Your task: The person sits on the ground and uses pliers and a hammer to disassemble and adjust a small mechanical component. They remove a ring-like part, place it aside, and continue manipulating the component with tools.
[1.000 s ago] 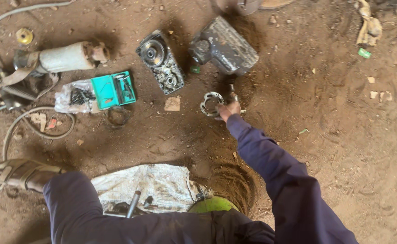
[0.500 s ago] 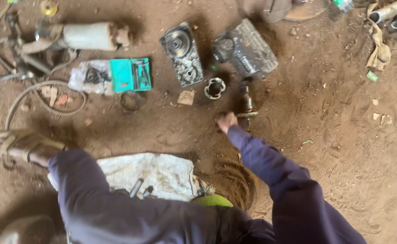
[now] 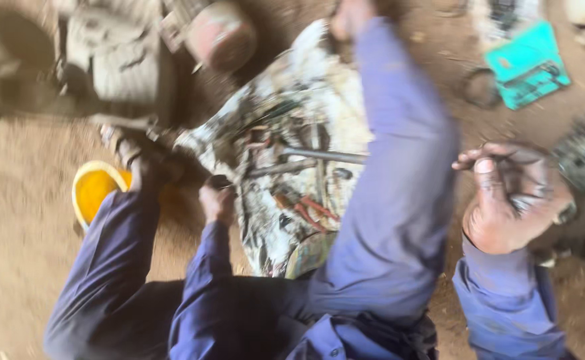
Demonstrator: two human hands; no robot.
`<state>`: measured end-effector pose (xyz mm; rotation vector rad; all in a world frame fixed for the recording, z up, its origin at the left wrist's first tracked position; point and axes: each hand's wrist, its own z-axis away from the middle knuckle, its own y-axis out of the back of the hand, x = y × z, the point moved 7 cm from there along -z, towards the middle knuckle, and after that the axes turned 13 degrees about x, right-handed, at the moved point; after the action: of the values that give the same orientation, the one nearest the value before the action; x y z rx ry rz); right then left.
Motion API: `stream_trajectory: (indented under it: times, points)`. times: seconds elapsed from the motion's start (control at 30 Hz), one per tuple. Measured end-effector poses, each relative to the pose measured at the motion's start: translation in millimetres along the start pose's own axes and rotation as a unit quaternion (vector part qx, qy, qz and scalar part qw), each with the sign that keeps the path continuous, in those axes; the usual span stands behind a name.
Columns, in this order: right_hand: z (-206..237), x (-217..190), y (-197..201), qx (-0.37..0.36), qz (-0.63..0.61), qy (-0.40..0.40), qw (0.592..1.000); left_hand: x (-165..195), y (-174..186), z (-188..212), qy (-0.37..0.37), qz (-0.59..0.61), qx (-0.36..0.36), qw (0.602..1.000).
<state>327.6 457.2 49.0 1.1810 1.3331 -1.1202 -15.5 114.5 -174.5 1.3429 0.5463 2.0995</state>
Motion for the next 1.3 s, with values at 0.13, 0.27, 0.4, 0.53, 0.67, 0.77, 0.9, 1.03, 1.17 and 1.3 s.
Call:
stream_trajectory:
  times: [0.13,0.27,0.4,0.53,0.67,0.77,0.9,1.03,1.17,1.3]
  points:
    - [14,-30,-145,-0.224,0.099,-0.026,0.969,-2,-5,-3,-0.166,-0.194,-0.017,0.967]
    - [36,10,-215,-0.333,0.184,-0.059,0.923,10,-39,-8,-0.191,-0.21,-0.071,0.956]
    - [44,31,-217,-0.377,0.254,-0.004,0.891,57,-83,-12,-0.42,-0.24,-0.057,0.873]
    - [38,47,-218,-0.376,0.278,-0.024,0.884,56,-120,-34,-0.376,-0.302,-0.11,0.869]
    - [34,52,-225,-0.383,0.306,-0.012,0.872,54,-132,-47,-0.398,-0.265,-0.09,0.874]
    - [37,50,-227,-0.402,0.301,0.011,0.865,33,-123,-54,-0.299,-0.244,-0.14,0.912]
    - [50,53,-226,-0.417,0.281,-0.018,0.864,27,-76,-39,-0.078,-0.043,-0.212,0.973]
    - [63,65,-225,-0.442,0.305,-0.034,0.843,62,-32,10,0.028,0.2,-0.286,0.937]
    - [86,78,-217,-0.513,0.193,-0.154,0.822,85,-9,68,0.091,0.351,-0.332,0.871]
    - [100,92,-204,-0.518,0.099,-0.265,0.808,82,2,105,0.117,0.373,-0.334,0.858]
